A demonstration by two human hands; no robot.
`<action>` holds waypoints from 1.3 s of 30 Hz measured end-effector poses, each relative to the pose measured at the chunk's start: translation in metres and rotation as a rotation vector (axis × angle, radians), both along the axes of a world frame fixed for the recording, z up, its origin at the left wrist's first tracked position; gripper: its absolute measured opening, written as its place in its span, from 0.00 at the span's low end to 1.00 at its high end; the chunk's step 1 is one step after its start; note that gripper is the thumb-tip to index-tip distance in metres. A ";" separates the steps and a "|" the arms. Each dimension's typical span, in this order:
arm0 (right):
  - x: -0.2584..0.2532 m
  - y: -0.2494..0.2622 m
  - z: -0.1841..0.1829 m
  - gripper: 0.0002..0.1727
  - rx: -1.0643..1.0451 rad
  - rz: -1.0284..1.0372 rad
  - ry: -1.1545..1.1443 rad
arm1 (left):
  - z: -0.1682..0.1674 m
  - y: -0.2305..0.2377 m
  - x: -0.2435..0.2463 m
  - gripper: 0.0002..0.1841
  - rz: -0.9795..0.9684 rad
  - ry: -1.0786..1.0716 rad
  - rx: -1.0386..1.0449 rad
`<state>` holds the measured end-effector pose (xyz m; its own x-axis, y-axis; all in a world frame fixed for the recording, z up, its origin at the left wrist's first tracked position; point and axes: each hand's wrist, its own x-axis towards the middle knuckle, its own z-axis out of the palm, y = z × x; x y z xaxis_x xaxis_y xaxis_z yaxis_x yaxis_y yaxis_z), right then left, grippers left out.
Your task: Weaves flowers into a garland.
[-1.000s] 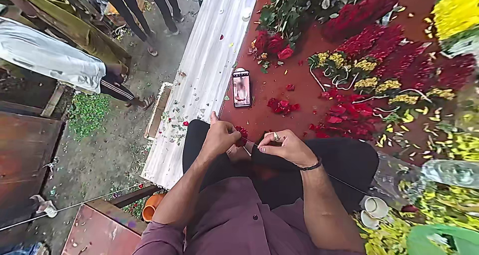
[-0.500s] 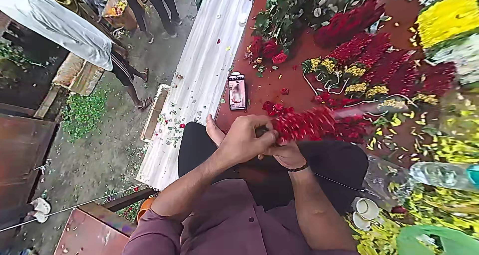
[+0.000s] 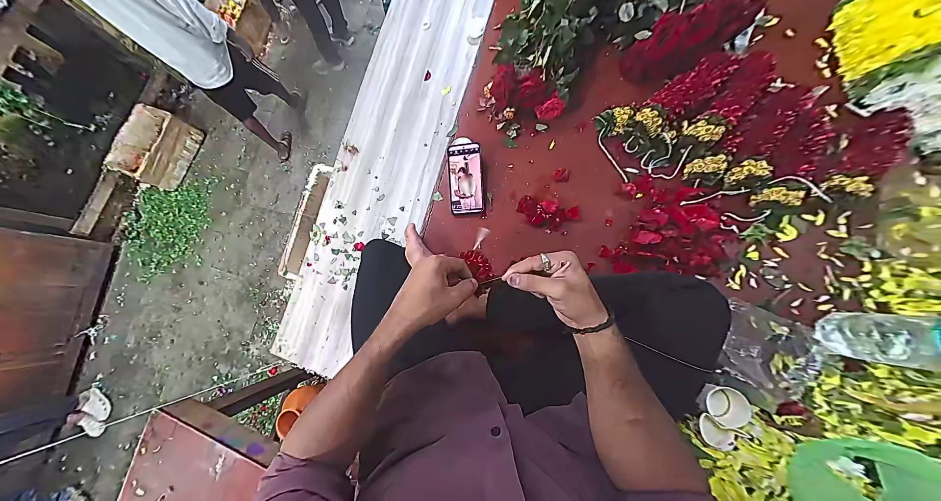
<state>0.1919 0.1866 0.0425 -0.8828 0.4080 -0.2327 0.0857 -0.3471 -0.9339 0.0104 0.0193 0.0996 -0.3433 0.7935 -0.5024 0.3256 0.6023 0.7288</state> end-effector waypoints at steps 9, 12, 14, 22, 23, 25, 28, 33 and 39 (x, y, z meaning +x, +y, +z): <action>0.001 -0.004 0.002 0.04 0.060 0.181 0.055 | -0.003 -0.011 -0.012 0.11 0.013 -0.132 -0.087; -0.001 -0.011 0.001 0.05 0.106 0.270 0.056 | -0.005 -0.015 -0.014 0.09 0.041 -0.102 -0.143; -0.003 -0.014 0.003 0.05 0.121 0.297 0.046 | -0.003 -0.017 -0.014 0.09 0.068 -0.085 -0.161; -0.003 -0.015 0.009 0.05 0.154 0.307 0.051 | 0.003 -0.020 -0.016 0.08 0.043 -0.124 -0.176; -0.003 -0.015 0.009 0.05 0.156 0.308 0.054 | 0.002 -0.022 -0.016 0.08 0.039 -0.144 -0.168; -0.002 -0.014 0.008 0.05 0.145 0.314 0.061 | 0.001 -0.026 -0.017 0.09 0.034 -0.194 -0.141; -0.001 -0.012 0.009 0.05 0.115 0.316 0.079 | 0.002 -0.032 -0.019 0.10 0.037 -0.286 -0.114; -0.003 -0.016 0.010 0.05 0.122 0.380 0.117 | -0.001 -0.033 -0.016 0.08 0.059 -0.279 -0.108; -0.001 -0.009 0.018 0.07 0.142 0.401 0.005 | 0.007 -0.025 -0.012 0.07 0.112 -0.117 -0.147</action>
<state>0.1905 0.1777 0.0602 -0.9791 0.0601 -0.1944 0.1833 -0.1545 -0.9708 -0.0016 -0.0060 0.1062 -0.3582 0.6687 -0.6515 0.1691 0.7328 0.6592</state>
